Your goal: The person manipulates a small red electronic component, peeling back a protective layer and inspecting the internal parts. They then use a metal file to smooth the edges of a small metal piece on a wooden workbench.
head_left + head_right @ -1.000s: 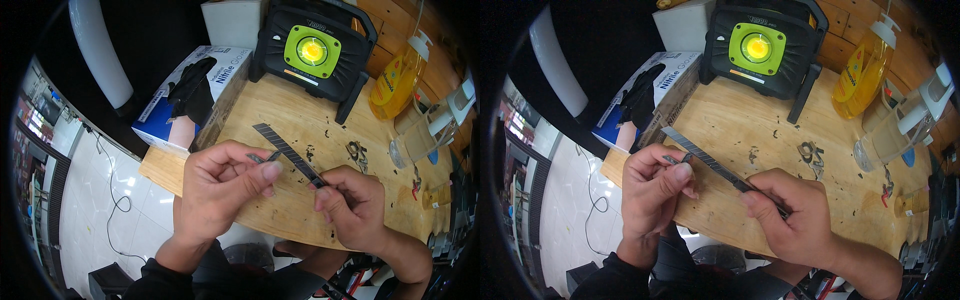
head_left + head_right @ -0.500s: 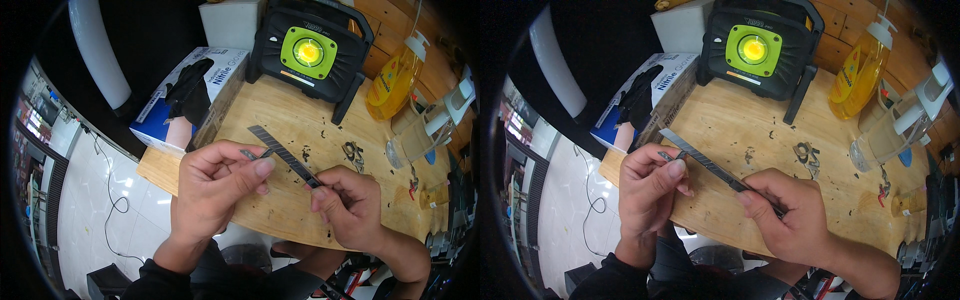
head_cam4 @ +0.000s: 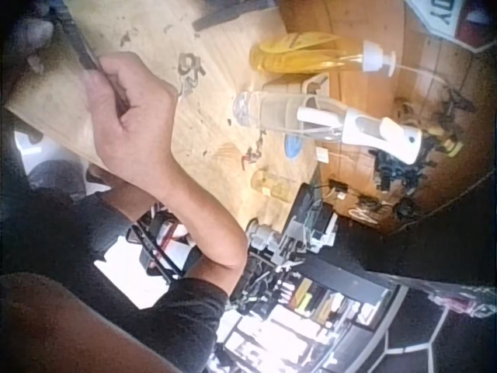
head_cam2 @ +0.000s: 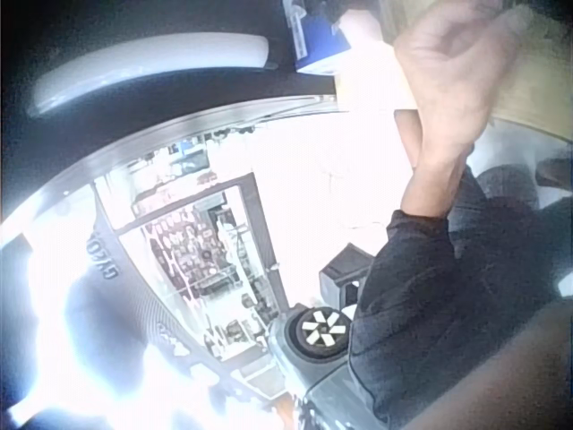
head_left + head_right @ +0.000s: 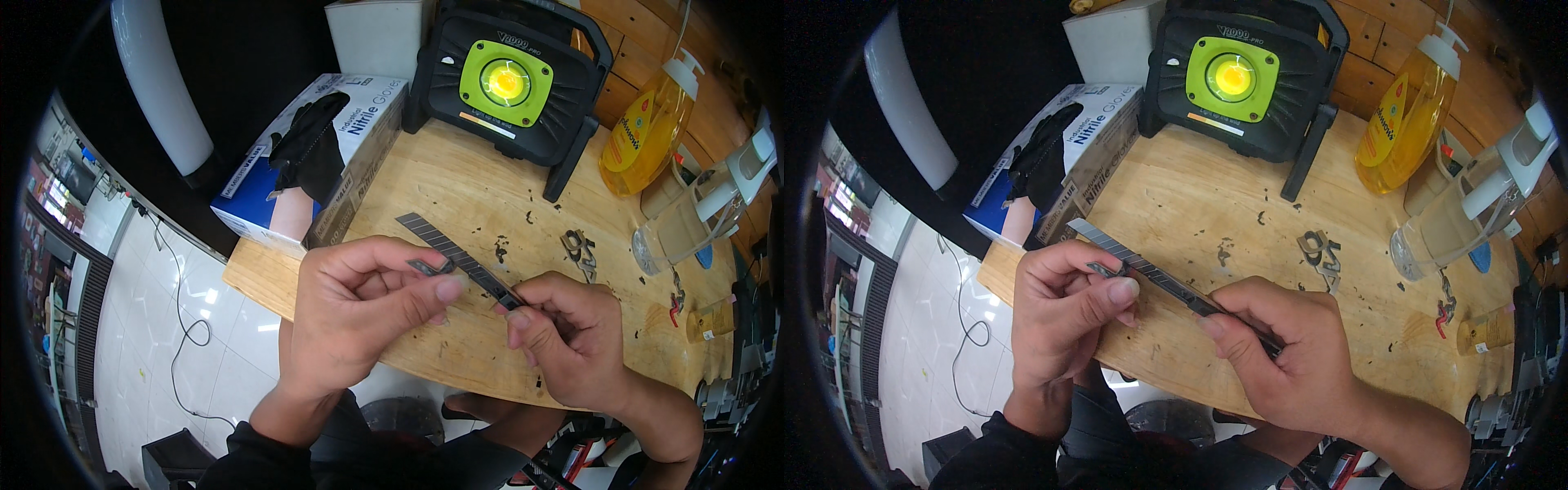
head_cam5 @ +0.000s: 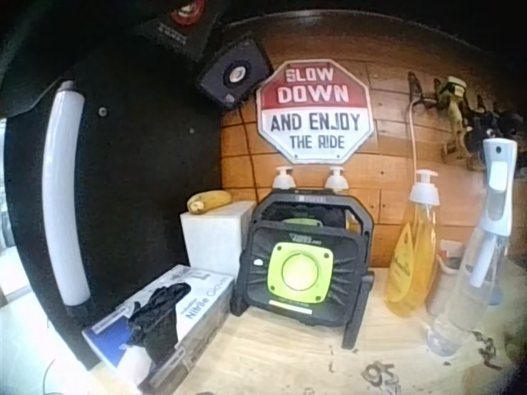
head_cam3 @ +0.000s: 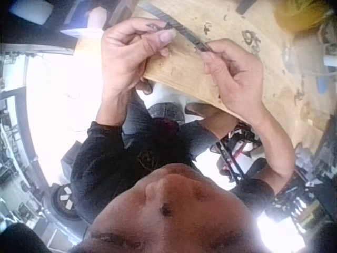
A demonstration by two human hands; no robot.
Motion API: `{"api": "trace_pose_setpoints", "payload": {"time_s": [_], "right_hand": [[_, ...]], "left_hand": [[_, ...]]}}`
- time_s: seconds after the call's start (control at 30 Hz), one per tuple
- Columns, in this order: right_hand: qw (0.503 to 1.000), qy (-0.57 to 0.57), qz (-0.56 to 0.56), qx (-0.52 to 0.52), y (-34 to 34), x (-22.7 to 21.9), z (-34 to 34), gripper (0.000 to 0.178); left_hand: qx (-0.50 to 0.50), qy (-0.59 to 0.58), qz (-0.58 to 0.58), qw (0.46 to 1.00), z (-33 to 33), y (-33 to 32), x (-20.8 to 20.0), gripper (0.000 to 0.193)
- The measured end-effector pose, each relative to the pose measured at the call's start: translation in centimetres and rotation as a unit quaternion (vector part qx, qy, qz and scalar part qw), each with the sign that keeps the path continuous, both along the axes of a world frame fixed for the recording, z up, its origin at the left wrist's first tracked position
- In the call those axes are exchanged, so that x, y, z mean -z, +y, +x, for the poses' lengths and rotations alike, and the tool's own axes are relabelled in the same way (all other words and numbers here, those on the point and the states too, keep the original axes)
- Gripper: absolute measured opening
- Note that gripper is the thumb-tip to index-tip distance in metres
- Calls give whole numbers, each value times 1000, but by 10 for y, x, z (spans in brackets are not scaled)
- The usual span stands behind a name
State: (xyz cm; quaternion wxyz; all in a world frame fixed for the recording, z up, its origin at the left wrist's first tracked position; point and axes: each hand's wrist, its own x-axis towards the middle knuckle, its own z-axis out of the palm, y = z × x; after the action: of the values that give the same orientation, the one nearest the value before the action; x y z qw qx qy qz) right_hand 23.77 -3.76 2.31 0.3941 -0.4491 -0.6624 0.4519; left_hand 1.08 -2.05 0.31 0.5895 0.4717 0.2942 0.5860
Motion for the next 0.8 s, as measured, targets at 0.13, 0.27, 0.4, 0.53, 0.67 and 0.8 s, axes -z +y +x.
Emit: {"api": "trace_pose_setpoints", "payload": {"time_s": [0.13, 0.27, 0.4, 0.53, 0.67, 0.8], "right_hand": [[1000, 4, 3, 1, 0, 1, 0, 7], [1000, 22, 7, 3, 0, 4, 1, 8], [999, 38, -18, 4, 0, 1, 1, 9], [998, 51, -25, 8, -1, 0, -1, 10], [998, 58, -23, 8, -2, 0, -1, 10], [998, 59, -20, 5, -1, 2, 0, 9]], "left_hand": [[7, 1, -6, 1000, 0, -1, 0, 19], [6, -14, 1, 1000, -1, 2, 5, 16], [14, -19, 6, 1000, -3, 4, 6, 19], [18, -14, 9, 1000, -4, 5, 6, 20], [13, -16, 6, 1000, -3, 4, 6, 20], [9, -10, 17, 1000, -3, 5, 7, 19]]}}
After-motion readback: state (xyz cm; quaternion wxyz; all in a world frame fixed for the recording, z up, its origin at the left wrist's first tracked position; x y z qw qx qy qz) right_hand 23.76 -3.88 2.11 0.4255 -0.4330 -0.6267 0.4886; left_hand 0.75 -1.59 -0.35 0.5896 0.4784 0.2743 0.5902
